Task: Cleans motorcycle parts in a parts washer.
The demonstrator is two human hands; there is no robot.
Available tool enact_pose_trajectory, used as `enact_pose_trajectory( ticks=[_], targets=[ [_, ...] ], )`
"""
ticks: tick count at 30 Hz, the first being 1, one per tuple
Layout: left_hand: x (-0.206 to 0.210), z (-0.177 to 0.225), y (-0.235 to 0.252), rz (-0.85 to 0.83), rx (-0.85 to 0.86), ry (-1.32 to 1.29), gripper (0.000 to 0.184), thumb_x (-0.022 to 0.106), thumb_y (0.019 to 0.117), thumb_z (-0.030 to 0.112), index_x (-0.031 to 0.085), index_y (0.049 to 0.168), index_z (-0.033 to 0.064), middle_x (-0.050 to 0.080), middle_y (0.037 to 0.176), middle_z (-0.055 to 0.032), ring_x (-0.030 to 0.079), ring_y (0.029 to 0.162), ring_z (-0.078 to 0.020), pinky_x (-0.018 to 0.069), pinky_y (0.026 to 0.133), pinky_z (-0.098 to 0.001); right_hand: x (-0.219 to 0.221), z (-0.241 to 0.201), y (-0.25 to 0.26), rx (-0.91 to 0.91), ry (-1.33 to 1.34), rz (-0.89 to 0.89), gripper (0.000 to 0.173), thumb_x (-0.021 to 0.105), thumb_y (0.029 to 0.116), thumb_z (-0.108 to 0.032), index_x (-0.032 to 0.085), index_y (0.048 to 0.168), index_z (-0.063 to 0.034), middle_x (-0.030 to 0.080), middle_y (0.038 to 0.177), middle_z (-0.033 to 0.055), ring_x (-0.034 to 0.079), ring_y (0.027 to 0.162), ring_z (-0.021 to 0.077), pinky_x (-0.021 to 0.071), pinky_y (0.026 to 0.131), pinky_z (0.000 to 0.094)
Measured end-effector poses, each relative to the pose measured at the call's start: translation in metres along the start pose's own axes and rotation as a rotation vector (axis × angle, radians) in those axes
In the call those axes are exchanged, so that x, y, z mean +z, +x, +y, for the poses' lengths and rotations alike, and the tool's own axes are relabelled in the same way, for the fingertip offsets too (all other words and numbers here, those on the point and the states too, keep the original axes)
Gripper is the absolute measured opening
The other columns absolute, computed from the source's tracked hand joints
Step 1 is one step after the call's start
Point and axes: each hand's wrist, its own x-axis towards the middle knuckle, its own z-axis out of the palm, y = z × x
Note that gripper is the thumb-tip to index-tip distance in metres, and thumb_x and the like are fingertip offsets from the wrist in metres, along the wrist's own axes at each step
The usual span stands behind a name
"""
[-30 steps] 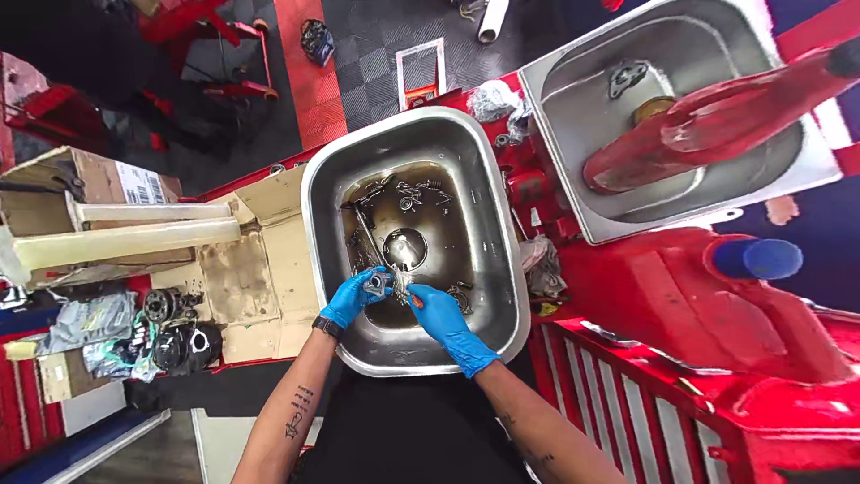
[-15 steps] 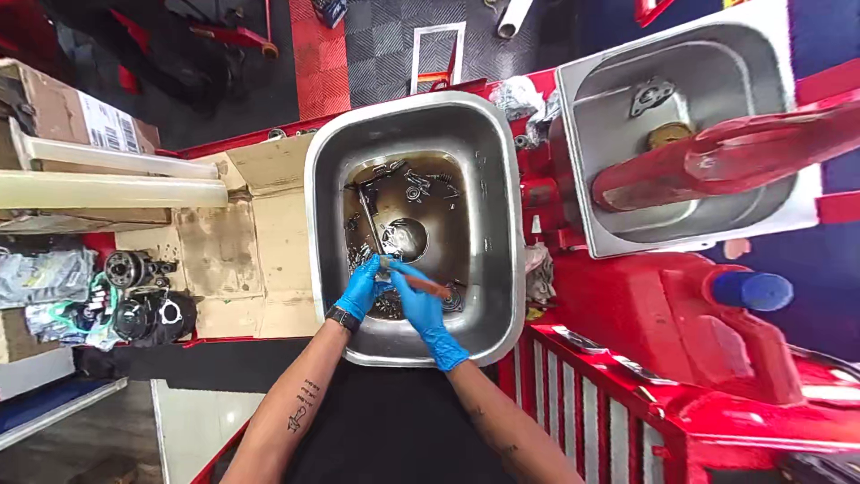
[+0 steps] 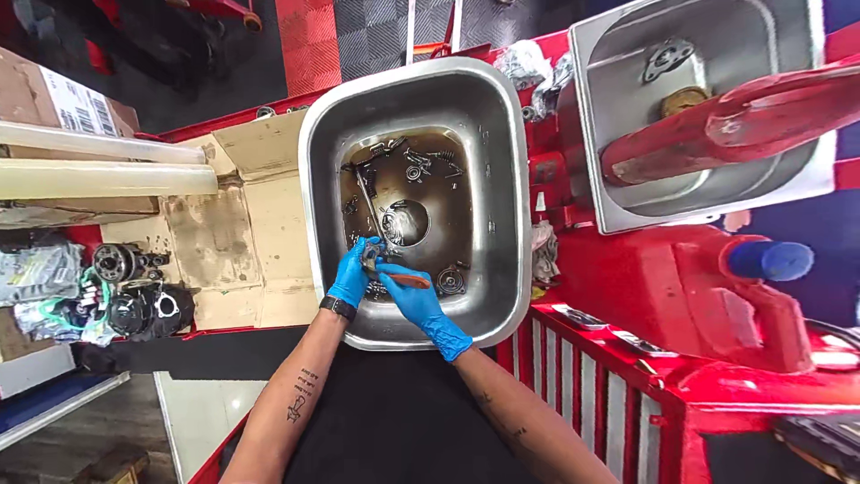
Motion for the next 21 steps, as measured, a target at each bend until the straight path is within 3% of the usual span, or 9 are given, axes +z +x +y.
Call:
enact_pose_trajectory(
  ticks=[1, 4, 6, 8, 11, 13, 16, 19, 21],
  targets=[
    [-0.006, 0.007, 0.004, 0.008, 0.005, 0.030, 0.037, 0.036, 0.1124, 0.026, 0.058, 0.133, 0.0047, 0.069, 0.110, -0.0089, 0.066, 0.087, -0.0155, 0.0562, 0.076, -0.0308, -0.007, 0.011, -0.003, 0.036, -0.126, -0.060, 0.025, 0.062, 0.0995, -0.018, 0.076, 0.117, -0.0067, 0.077, 0.110, 0.0073, 0.073, 0.102, 0.0119, 0.0578, 0.095, 0.0325],
    [-0.023, 0.016, 0.009, 0.002, 0.026, 0.126, 0.034, 0.052, 0.1060, 0.013, 0.054, 0.139, 0.0032, 0.064, 0.116, -0.0102, 0.064, 0.094, -0.0164, 0.0554, 0.084, -0.0349, -0.026, 0.041, -0.018, 0.143, -0.490, -0.392, 0.028, 0.057, 0.1010, -0.019, 0.075, 0.121, -0.0098, 0.076, 0.112, 0.0147, 0.071, 0.108, 0.0316, 0.0533, 0.098, 0.0544],
    [-0.025, 0.013, 0.014, -0.011, 0.045, 0.173, 0.036, 0.055, 0.1018, 0.002, 0.053, 0.138, -0.0027, 0.063, 0.123, -0.0156, 0.065, 0.102, -0.0186, 0.0562, 0.089, -0.0343, -0.032, 0.037, -0.024, 0.153, -0.536, -0.520, 0.028, 0.058, 0.1012, -0.019, 0.075, 0.121, -0.0111, 0.075, 0.112, 0.0149, 0.071, 0.108, 0.0336, 0.0525, 0.096, 0.0570],
    [-0.021, 0.008, 0.014, 0.001, 0.026, 0.256, 0.033, 0.055, 0.1000, -0.002, 0.056, 0.133, -0.0061, 0.064, 0.121, -0.0172, 0.065, 0.099, -0.0177, 0.0560, 0.088, -0.0318, -0.043, 0.028, -0.025, 0.123, -0.469, -0.391, 0.028, 0.059, 0.1010, -0.019, 0.075, 0.123, -0.0101, 0.075, 0.115, 0.0128, 0.071, 0.109, 0.0283, 0.0536, 0.099, 0.0515],
    [-0.016, -0.003, 0.013, 0.031, 0.030, 0.398, 0.025, 0.057, 0.0987, -0.004, 0.061, 0.123, -0.0076, 0.064, 0.113, -0.0176, 0.066, 0.092, -0.0169, 0.0569, 0.085, -0.0311, -0.056, 0.021, -0.013, 0.163, -0.250, -0.106, 0.029, 0.062, 0.1006, -0.022, 0.074, 0.124, -0.0092, 0.075, 0.117, 0.0070, 0.071, 0.107, 0.0120, 0.0556, 0.099, 0.0343],
    [-0.018, -0.007, 0.015, 0.069, 0.077, 0.594, 0.029, 0.060, 0.0977, 0.002, 0.062, 0.126, -0.0057, 0.065, 0.120, -0.0205, 0.066, 0.104, -0.0220, 0.0550, 0.093, -0.0365, -0.058, 0.018, -0.005, 0.188, -0.189, 0.012, 0.028, 0.063, 0.1004, -0.021, 0.074, 0.123, -0.0078, 0.075, 0.117, 0.0069, 0.070, 0.107, 0.0087, 0.0552, 0.099, 0.0293],
    [-0.015, -0.008, 0.014, 0.133, 0.196, 0.950, 0.041, 0.067, 0.0969, 0.021, 0.062, 0.132, -0.0004, 0.065, 0.130, -0.0186, 0.064, 0.121, -0.0259, 0.0503, 0.106, -0.0426, -0.059, 0.025, 0.000, 0.173, -0.228, 0.098, 0.030, 0.062, 0.1010, -0.020, 0.073, 0.125, -0.0068, 0.075, 0.118, 0.0092, 0.071, 0.108, 0.0110, 0.0548, 0.100, 0.0298],
    [0.012, -0.024, 0.005, 0.012, 0.363, 1.381, 0.067, 0.076, 0.0898, 0.038, 0.056, 0.142, 0.0014, 0.056, 0.145, -0.0205, 0.053, 0.136, -0.0324, 0.0413, 0.116, -0.0468, -0.061, 0.033, -0.005, 0.152, -0.211, 0.161, 0.030, 0.062, 0.1013, -0.019, 0.073, 0.125, -0.0054, 0.075, 0.118, 0.0102, 0.071, 0.108, 0.0099, 0.0552, 0.099, 0.0274],
    [0.030, -0.044, 0.004, -0.102, 0.423, 1.644, 0.078, 0.082, 0.0830, 0.039, 0.053, 0.145, 0.0011, 0.054, 0.146, -0.0225, 0.050, 0.138, -0.0385, 0.0415, 0.114, -0.0533, -0.064, 0.036, -0.007, 0.150, -0.209, 0.192, 0.029, 0.062, 0.1008, -0.019, 0.073, 0.124, -0.0056, 0.075, 0.117, 0.0094, 0.071, 0.106, 0.0089, 0.0560, 0.097, 0.0265]
  ],
)
